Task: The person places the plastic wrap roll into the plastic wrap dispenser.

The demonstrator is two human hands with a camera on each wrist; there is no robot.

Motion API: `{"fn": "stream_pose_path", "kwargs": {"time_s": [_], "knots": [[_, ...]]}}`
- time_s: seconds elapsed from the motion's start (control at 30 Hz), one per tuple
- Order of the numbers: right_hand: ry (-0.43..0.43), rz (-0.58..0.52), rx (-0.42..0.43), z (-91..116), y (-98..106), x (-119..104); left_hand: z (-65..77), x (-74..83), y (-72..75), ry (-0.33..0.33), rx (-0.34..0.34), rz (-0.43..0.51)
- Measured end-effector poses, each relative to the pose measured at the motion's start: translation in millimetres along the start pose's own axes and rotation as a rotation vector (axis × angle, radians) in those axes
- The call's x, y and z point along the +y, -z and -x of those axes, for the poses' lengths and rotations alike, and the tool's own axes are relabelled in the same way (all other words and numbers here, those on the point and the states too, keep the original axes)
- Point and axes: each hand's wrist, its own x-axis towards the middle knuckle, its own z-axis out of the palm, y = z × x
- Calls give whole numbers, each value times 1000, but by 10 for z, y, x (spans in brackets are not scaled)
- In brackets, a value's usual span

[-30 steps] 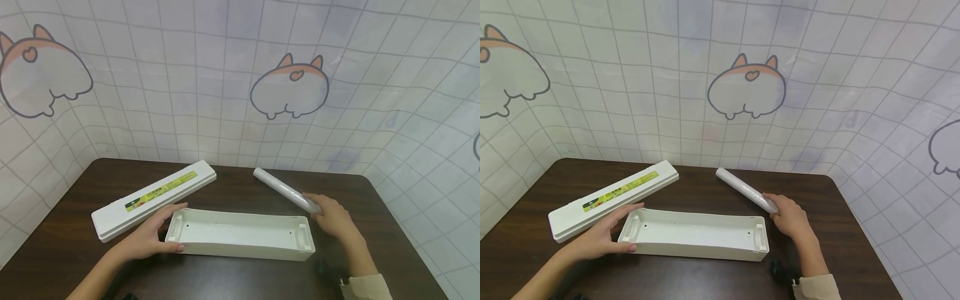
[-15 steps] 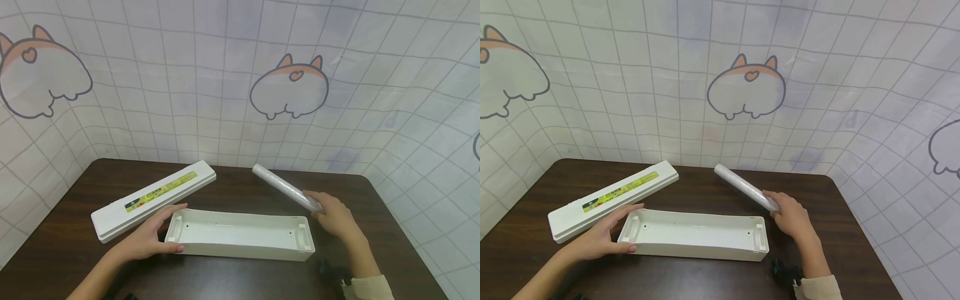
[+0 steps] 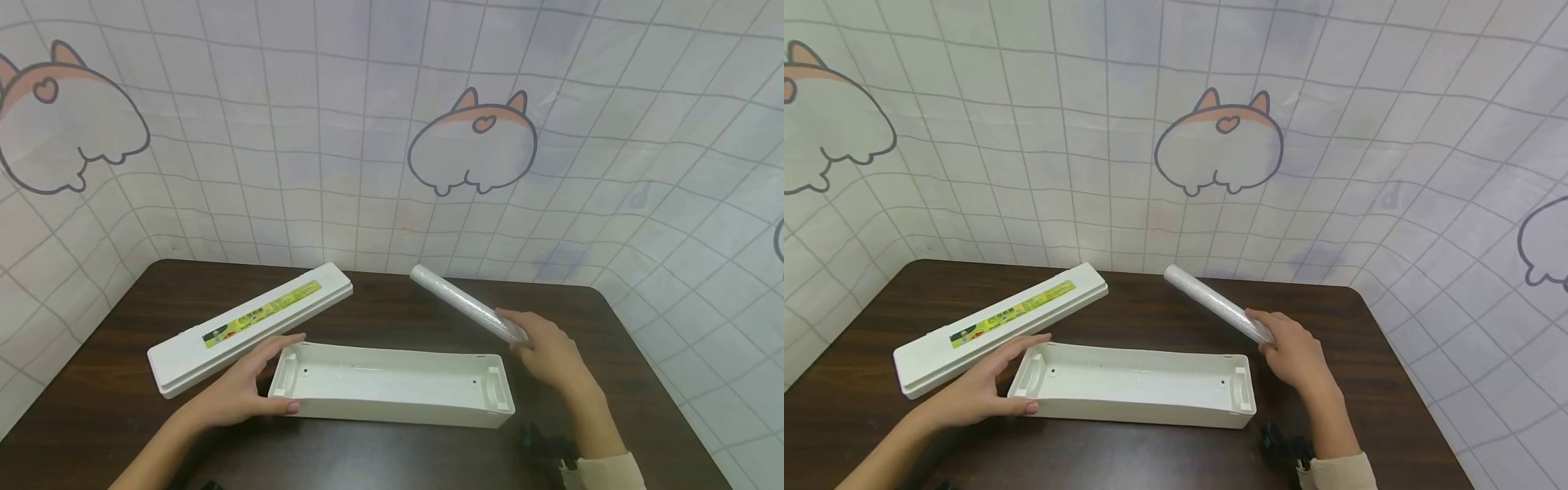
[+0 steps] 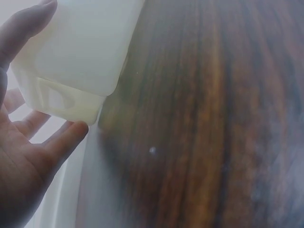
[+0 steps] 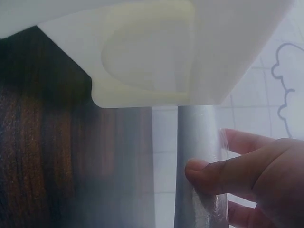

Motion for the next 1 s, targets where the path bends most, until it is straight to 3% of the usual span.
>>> {"fn": "stream_pose_path", "kwargs": {"time_s": [0.5,1.0], "knots": [[31,11,16,16,48,-103,0,10,8,-35,-8,0],[40,36,32,23,78,-137,-2,-6,-11,-7,2,-1]]}}
